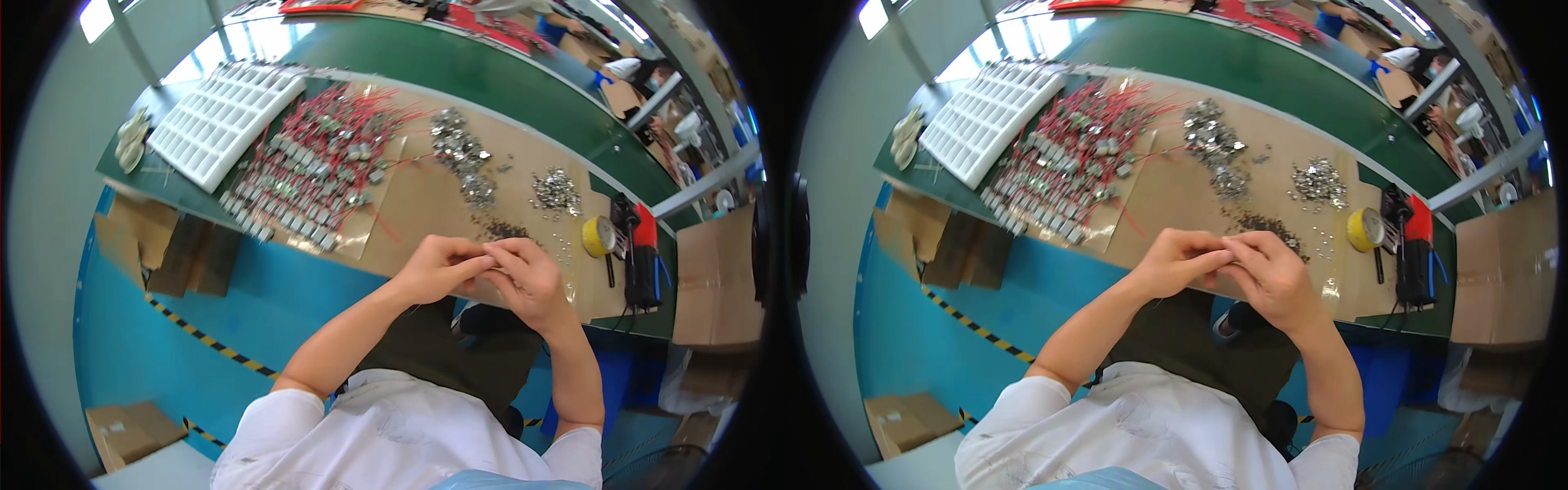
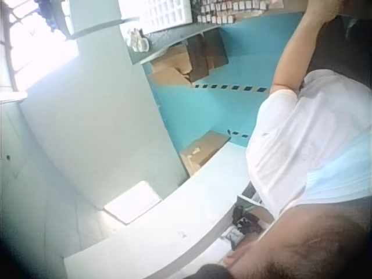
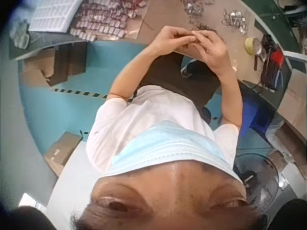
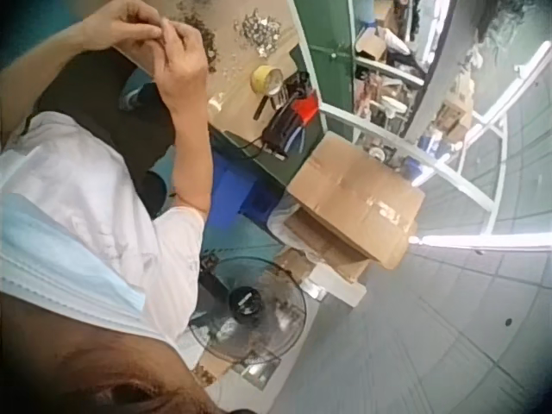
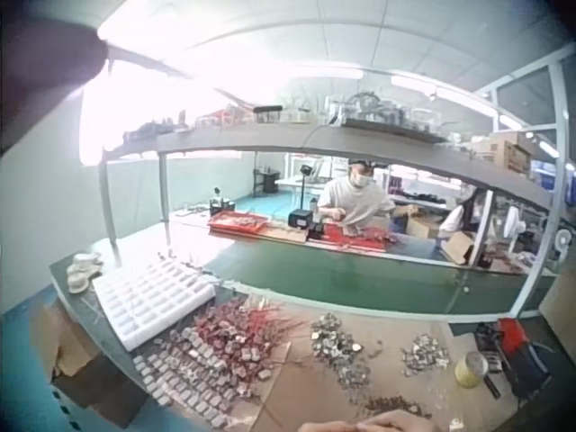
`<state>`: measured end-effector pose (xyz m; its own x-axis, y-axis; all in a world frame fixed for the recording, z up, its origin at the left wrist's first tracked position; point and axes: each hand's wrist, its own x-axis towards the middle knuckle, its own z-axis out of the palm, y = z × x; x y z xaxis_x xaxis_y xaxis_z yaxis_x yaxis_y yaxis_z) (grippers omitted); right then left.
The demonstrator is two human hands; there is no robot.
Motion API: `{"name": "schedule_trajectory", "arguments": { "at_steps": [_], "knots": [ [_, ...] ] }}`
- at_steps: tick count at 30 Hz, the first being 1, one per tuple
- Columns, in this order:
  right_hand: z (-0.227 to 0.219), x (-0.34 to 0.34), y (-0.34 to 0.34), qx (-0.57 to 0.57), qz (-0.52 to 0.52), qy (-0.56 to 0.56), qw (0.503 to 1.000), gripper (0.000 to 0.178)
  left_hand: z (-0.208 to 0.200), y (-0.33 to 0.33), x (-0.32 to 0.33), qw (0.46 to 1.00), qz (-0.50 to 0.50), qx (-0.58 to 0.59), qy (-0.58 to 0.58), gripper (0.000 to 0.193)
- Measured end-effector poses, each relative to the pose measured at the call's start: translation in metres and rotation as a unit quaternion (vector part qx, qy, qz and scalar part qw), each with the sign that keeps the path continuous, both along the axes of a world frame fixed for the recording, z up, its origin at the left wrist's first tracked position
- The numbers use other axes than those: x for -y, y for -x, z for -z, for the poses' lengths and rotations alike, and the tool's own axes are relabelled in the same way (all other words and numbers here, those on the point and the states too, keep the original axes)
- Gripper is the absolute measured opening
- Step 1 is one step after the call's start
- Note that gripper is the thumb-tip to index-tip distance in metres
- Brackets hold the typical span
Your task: Soldering wires and small connectors onto electronic components at an assembly workbench.
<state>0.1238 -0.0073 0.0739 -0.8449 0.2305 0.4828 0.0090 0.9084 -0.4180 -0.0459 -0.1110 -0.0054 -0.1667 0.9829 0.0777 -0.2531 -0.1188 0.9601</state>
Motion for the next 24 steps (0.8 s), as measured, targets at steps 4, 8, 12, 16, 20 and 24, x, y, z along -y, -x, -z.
{"name": "schedule_trajectory", "arguments": {
  "at_steps": [4,8,12,16,20,24],
  "knots": [
    [-0.01,-0.011,0.016,-0.009,-0.035,-0.03,0.999,0.029,-0.012,0.011,0.009,1.0,-0.014,0.019,0.02,0.024],
    [-0.026,-0.054,0.039,0.037,-0.017,-0.004,0.999,0.027,-0.016,0.02,0.023,0.949,-0.214,-0.227,-0.041,0.023],
    [-0.033,-0.203,0.063,0.014,0.16,0.188,0.969,0.025,-0.008,0.034,0.045,0.904,-0.241,-0.35,-0.038,0.011],
    [-0.025,-0.391,0.12,-0.05,0.268,0.296,0.915,0.033,0.002,0.034,0.04,0.834,-0.292,-0.444,-0.147,0.004],
    [0.028,-0.57,0.164,-0.052,0.349,0.31,0.883,0.026,0.002,0.02,0.047,0.805,-0.333,-0.49,-0.03,0.008],
    [0.069,-0.665,0.207,-0.131,0.411,0.352,0.83,0.019,-0.03,0.025,0.035,0.838,-0.264,-0.476,0.046,0.02]
  ]
}}
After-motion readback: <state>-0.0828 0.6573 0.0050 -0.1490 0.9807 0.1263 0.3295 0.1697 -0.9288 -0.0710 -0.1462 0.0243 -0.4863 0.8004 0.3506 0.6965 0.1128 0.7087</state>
